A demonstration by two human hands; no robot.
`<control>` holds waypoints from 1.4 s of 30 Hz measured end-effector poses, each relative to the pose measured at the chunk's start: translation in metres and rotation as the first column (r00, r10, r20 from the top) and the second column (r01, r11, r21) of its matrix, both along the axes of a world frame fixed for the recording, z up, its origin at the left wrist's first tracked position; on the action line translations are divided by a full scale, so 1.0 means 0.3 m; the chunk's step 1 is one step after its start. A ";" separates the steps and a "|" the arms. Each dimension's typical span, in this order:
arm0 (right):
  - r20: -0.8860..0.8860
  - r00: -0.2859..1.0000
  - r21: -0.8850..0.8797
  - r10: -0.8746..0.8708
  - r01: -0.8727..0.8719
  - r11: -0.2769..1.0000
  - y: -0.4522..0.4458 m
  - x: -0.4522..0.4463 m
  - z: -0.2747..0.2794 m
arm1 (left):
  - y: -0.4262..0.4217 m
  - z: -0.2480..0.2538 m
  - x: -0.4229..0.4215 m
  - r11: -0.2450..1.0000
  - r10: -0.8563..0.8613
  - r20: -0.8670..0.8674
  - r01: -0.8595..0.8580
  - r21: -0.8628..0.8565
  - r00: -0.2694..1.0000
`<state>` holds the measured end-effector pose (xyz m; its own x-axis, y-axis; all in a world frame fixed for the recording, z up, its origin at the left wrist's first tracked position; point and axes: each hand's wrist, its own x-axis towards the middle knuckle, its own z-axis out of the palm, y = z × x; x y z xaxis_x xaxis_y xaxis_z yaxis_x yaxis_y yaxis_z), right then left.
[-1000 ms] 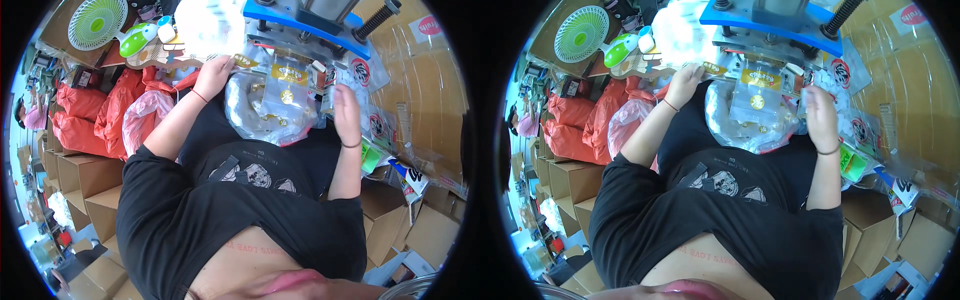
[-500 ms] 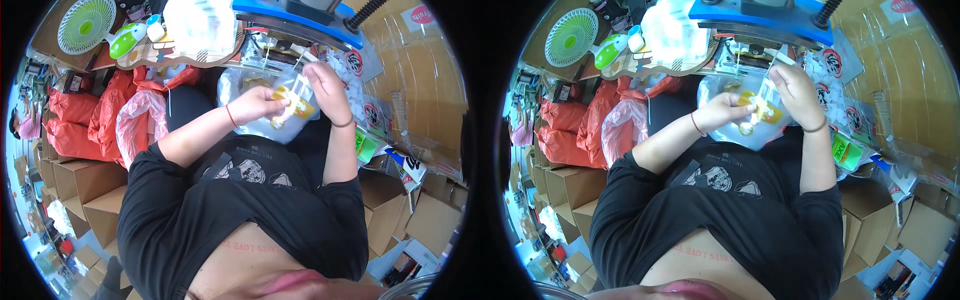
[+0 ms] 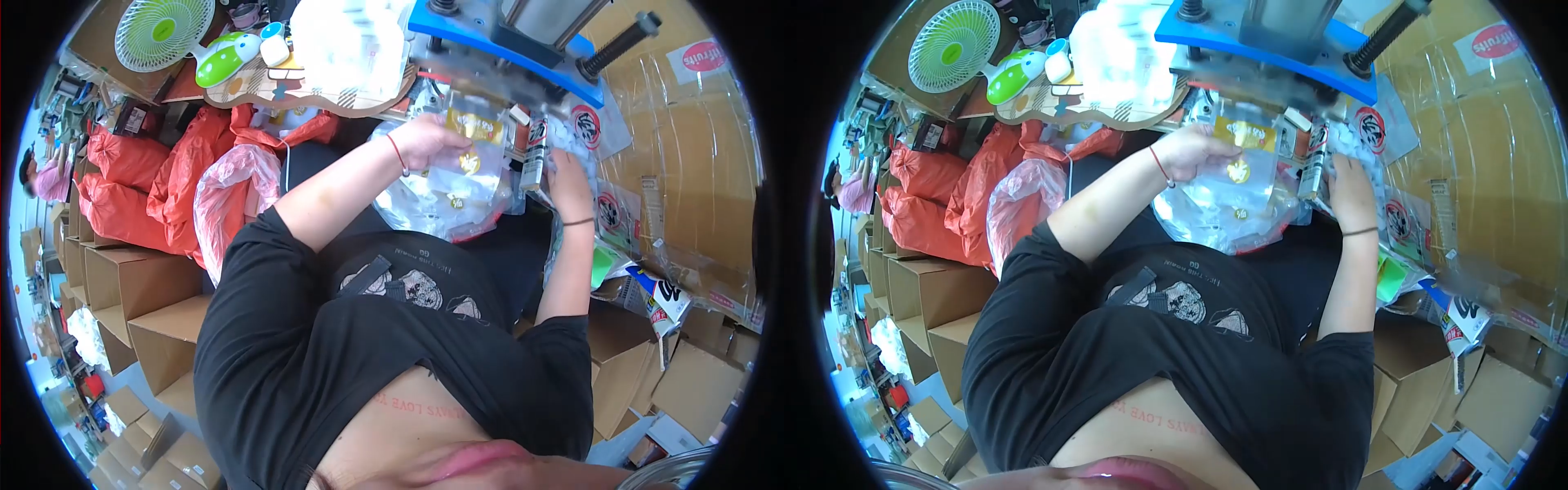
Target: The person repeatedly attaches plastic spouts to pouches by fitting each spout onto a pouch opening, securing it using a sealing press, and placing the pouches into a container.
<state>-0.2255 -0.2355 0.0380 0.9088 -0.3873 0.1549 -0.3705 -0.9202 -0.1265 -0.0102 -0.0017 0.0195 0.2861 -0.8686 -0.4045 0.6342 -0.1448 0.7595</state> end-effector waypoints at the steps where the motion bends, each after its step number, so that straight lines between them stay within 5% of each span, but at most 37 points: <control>1: 0.010 1.000 -0.003 0.004 -0.004 1.000 -0.008 -0.009 -0.012 | 0.005 -0.016 0.006 0.996 0.083 0.194 -0.087 0.015 0.978; 2: 0.054 0.998 0.044 0.023 -0.026 0.999 -0.027 -0.023 -0.026 | 0.015 -0.034 0.015 0.984 0.158 0.378 -0.176 0.014 0.912; 3: 0.097 0.994 0.092 0.041 -0.050 0.995 -0.042 -0.032 -0.033 | 0.059 0.059 0.027 0.947 0.150 0.683 -0.303 0.108 0.715; 5: 0.121 0.991 0.106 0.050 -0.063 0.992 -0.016 -0.030 -0.007 | 0.101 -0.003 0.170 0.809 0.293 0.955 -0.545 -0.223 0.045; 6: 0.196 0.978 0.061 0.077 -0.091 0.994 0.035 -0.014 0.042 | 0.141 -0.003 0.217 0.783 0.308 0.920 -0.484 -0.390 -0.244; 8: 0.226 0.964 0.083 0.142 -0.165 0.983 0.051 -0.003 0.065 | 0.228 -0.062 0.299 0.867 -0.195 0.836 -0.489 -0.097 -0.512; 10: 0.160 0.974 0.134 0.163 -0.185 0.974 0.021 0.008 0.061 | 0.306 -0.059 0.255 0.931 -0.342 0.752 -0.310 0.191 -0.563; 12: 0.091 0.980 0.192 0.176 -0.190 0.963 0.012 0.005 0.051 | 0.324 -0.092 0.245 0.956 -0.281 0.682 -0.259 0.138 -0.675; 15: 0.162 0.982 0.124 0.100 -0.121 0.985 0.019 -0.007 0.054 | 0.322 -0.095 0.253 0.922 0.030 0.999 -0.387 -0.013 0.039; 16: 0.259 0.962 -0.009 0.085 -0.085 0.996 0.033 -0.010 0.074 | 0.316 -0.061 0.223 0.923 0.031 0.999 -0.385 -0.012 0.043; 18: 0.347 0.935 -0.134 0.079 -0.034 0.990 0.079 0.000 0.094 | 0.298 -0.019 0.134 0.939 0.208 0.862 -0.341 -0.044 0.462; 21: 0.560 0.828 0.411 -0.043 -0.232 0.882 0.217 0.067 0.124 | 0.252 0.085 0.020 0.987 0.043 0.878 -0.156 0.037 0.476; 23: 0.599 0.796 0.439 0.088 -0.419 0.795 0.275 0.112 0.159 | 0.211 0.074 -0.031 0.993 0.019 0.871 -0.109 0.040 0.490; 26: 0.589 0.804 0.617 -0.081 -0.383 0.687 0.332 0.167 0.230 | 0.170 0.082 -0.103 0.995 -0.078 0.829 -0.009 0.099 0.553; 28: 0.571 0.819 0.625 -0.058 -0.388 0.677 0.315 0.179 0.215 | 0.150 0.044 -0.135 0.993 -0.039 0.497 0.088 -0.075 0.867; 31: 0.525 0.828 0.358 0.198 -0.425 0.831 0.244 0.155 0.217 | 0.152 0.053 -0.176 0.985 -0.133 0.318 0.161 -0.065 0.939; 32: 0.457 0.868 0.509 0.196 -0.436 0.742 0.232 0.140 0.216 | 0.147 0.063 -0.199 0.978 -0.163 0.169 0.182 -0.100 0.972; 33: 0.381 0.902 0.653 0.201 -0.416 0.633 0.230 0.126 0.211 | 0.142 0.056 -0.221 0.981 -0.153 0.158 0.169 -0.098 0.976; 35: 0.352 0.911 0.677 0.214 -0.406 0.614 0.219 0.112 0.196 | 0.131 0.046 -0.251 0.970 -0.200 0.038 0.203 -0.130 0.979; 38: 0.414 0.875 0.440 0.251 -0.434 0.786 0.146 0.068 0.166 | 0.111 0.000 -0.212 0.978 -0.181 0.059 0.186 -0.096 0.982; 40: 0.072 0.992 -0.045 0.108 -0.105 0.993 0.074 -0.013 0.147 | 0.102 0.006 -0.159 0.996 -0.065 0.046 0.068 -0.055 0.997; 42: 0.051 0.989 0.086 0.141 -0.145 0.986 0.047 -0.047 0.098 | 0.074 0.010 -0.095 0.999 0.037 0.070 -0.035 -0.035 0.997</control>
